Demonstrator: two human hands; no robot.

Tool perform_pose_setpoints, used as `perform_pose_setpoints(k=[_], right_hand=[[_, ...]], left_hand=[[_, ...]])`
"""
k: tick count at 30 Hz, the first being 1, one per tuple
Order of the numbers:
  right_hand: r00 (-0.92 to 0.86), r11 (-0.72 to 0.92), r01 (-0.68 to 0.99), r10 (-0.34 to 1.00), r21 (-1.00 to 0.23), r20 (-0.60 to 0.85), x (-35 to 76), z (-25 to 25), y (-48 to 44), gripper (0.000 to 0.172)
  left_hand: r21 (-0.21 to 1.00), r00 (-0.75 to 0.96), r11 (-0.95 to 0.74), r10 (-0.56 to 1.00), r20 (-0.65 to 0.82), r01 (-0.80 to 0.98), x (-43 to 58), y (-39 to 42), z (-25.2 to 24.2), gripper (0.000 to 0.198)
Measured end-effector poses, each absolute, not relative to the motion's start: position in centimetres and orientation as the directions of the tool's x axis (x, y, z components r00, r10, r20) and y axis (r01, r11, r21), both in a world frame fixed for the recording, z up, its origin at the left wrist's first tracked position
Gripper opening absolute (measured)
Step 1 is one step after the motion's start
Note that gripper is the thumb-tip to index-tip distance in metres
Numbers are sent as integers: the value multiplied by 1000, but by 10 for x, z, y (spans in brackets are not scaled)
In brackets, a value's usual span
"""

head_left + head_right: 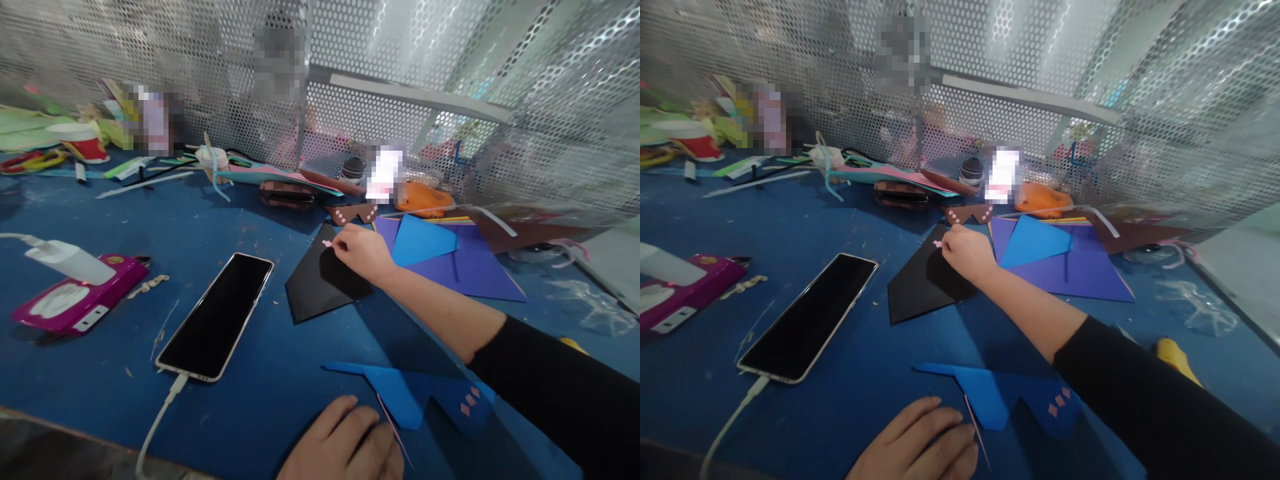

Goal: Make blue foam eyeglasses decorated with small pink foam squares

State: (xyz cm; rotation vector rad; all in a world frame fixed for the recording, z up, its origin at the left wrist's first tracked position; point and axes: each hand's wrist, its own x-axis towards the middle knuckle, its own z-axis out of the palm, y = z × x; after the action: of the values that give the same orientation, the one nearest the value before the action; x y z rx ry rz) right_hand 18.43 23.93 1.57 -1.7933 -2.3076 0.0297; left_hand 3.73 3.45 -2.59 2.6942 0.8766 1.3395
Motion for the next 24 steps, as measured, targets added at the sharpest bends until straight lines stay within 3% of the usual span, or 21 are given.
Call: perform_pose_setpoints(k=[4, 8, 13, 16, 18, 24], right_hand=[[-126, 192, 908, 973, -372, 195, 197, 26, 234, 16], [-56, 123, 786, 990, -606, 129, 210, 43, 214, 17], [11, 48, 645, 997, -763, 72, 221, 70, 159, 21], [44, 65, 623, 992, -780, 119, 226, 80, 107, 17], [49, 162, 648, 966, -745, 253, 228, 77, 70, 12], [0, 295, 792, 876, -534, 483, 226, 27, 1, 8]], left_hand=[[227, 475, -859, 452, 755, 458, 36, 37, -24, 35], [244, 473, -855, 466, 748, 457, 35, 35, -26, 33], [285, 458, -854, 482, 747, 435, 34, 30, -27, 27], [322, 468, -856, 496, 731, 405, 31, 28, -18, 19], [345, 529, -844, 529, 663, 411, 29, 26, -12, 17], [167, 744, -889, 449, 494, 426, 32, 22, -11, 36]])
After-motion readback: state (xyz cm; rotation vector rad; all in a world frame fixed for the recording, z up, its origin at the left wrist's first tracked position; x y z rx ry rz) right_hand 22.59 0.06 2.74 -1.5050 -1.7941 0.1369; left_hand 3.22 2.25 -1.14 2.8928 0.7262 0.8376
